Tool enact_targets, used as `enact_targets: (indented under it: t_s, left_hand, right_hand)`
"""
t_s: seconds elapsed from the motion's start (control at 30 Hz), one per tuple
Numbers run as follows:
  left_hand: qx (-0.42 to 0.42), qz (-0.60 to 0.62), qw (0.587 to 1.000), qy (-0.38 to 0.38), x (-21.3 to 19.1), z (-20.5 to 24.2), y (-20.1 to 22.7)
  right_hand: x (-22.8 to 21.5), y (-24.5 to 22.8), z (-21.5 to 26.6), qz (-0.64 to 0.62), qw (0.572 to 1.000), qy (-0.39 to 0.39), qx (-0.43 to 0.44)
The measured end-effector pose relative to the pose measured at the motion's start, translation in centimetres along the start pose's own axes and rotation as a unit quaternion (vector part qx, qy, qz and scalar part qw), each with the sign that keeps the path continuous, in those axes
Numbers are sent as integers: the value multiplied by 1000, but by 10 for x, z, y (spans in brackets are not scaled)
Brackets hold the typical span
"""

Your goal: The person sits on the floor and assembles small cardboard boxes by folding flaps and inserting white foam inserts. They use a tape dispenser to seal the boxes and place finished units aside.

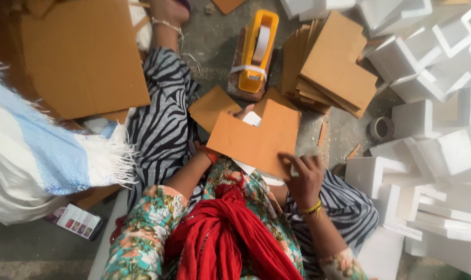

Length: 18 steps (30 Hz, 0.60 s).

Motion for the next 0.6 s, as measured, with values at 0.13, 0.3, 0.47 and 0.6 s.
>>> enact_targets:
  t_s: [0.13,0.3,0.47,0.6]
  left_hand:
    - [100,68,992,39,9,-6,-4]
    - [-49,-325,940,-88,27,-7,-24]
    - [105,-46,992,45,30,-14,-19]
    - [52,37,997,47,12,-6,-2]
  right_hand:
    - [-3,-12,-16,-19,983,27,-182]
    - [-8,-44,-34,-2,920,27,-392]
    - [-21,-60,-36,51,910,-38,-411]
    - [-16,-54,-40,77,894,-46,-438]
Point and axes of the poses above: each hand's wrist, its own z-axis away from the middle knuckle, its own x-axis out of the palm, y = z × x, the point moved 3 cm from there along -z, towards the middle knuckle, and after that the axes turned 2 degrees about x, right-handed, at the moved point
